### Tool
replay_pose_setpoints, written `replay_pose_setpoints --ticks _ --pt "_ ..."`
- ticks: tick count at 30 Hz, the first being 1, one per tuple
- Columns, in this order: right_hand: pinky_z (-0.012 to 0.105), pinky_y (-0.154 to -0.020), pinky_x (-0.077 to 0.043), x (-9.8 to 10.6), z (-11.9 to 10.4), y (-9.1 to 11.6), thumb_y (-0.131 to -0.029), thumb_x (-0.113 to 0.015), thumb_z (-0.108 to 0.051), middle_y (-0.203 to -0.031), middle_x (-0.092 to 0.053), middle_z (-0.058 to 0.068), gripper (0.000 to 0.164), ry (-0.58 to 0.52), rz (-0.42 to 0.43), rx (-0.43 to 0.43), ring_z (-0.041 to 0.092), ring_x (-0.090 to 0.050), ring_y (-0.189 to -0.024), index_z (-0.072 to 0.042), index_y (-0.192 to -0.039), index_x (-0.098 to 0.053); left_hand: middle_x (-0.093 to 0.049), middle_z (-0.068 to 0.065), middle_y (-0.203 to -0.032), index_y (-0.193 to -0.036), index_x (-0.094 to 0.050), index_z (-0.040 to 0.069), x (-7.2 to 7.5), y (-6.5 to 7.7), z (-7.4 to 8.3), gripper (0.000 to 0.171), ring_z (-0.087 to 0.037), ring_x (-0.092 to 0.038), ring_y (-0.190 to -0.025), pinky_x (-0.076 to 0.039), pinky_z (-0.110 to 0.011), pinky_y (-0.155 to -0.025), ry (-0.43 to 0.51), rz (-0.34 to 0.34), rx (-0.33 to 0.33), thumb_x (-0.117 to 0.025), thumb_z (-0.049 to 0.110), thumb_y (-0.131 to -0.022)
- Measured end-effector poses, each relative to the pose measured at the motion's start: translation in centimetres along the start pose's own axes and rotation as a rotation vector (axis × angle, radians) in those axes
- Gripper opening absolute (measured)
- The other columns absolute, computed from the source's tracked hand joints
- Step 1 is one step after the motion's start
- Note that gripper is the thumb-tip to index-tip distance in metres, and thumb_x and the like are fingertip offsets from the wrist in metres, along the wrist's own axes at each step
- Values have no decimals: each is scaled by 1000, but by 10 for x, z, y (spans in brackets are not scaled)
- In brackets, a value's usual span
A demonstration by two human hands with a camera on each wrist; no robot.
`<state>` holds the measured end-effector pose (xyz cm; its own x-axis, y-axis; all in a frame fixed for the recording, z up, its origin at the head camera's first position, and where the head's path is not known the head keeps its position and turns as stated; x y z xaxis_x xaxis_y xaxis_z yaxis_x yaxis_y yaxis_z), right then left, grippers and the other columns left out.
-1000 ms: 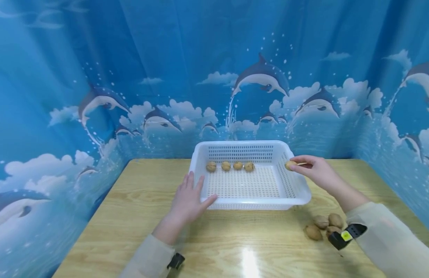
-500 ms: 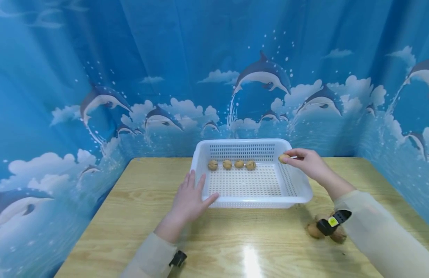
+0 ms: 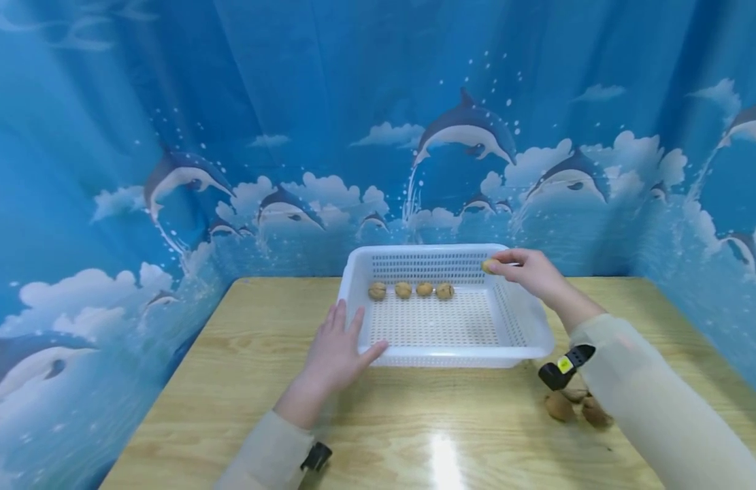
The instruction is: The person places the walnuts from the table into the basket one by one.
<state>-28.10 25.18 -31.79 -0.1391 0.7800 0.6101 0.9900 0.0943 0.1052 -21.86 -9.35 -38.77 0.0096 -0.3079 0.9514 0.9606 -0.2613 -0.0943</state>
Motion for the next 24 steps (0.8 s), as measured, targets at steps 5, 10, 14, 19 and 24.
replay_pose_setpoints --ticks 5,10,14,19,24 --pt "56 -97 -37 2 -1 -10 -83 -56 -60 -138 -41 18 79 -19 -18 -18 39 -42 -121 -7 -139 -41 -4 -22 -153 -148 -24 11 2 0 3 83 -37 -4 -139 -14 -52 -110 5 -5 14 -44 65 -87" --pt "56 -99 -35 1 1 -21 -84 -56 -58 -140 -39 19 77 -37 -11 -49 40 -41 -122 -8 -140 -40 -4 -21 -153 -148 -24 11 3 1 4 84 -37 -4 -139 -15 -53 -110 -2 -15 20 -43 66 -87" --pt "56 -99 -34 0 2 -30 -85 -58 -55 -139 -41 19 75 -61 -2 -62 40 -41 -122 -7 -140 -40 -4 -21 -153 -148 -24 12 3 0 4 85 -37 -3 -140 -16 -53 -109 -6 -17 23 -41 68 -86" --pt "55 -101 -33 -2 3 -37 -88 -56 -50 -140 -40 20 72 -73 -20 -51 41 -38 -124 -4 -141 -38 -5 -21 -153 -148 -26 11 3 0 4 85 -38 -5 -139 -16 -54 -109 4 -12 21 -42 67 -86" --pt "54 -102 -33 -3 4 -47 -91 -55 -45 -140 -40 21 65 -64 -14 -16 39 -38 -125 -3 -139 -41 -8 -23 -152 -147 -28 10 3 1 4 84 -40 -7 -139 -17 -55 -109 10 -3 15 -44 66 -86"
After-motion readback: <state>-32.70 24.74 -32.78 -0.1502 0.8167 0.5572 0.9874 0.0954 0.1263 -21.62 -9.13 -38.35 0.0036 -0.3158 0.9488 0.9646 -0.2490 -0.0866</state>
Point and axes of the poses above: each hand's wrist, its own y-axis away from the middle knuckle, its own x-axis out of the back of the hand, z = x × y, the point moved 1 cm from there along -y, towards the middle knuckle
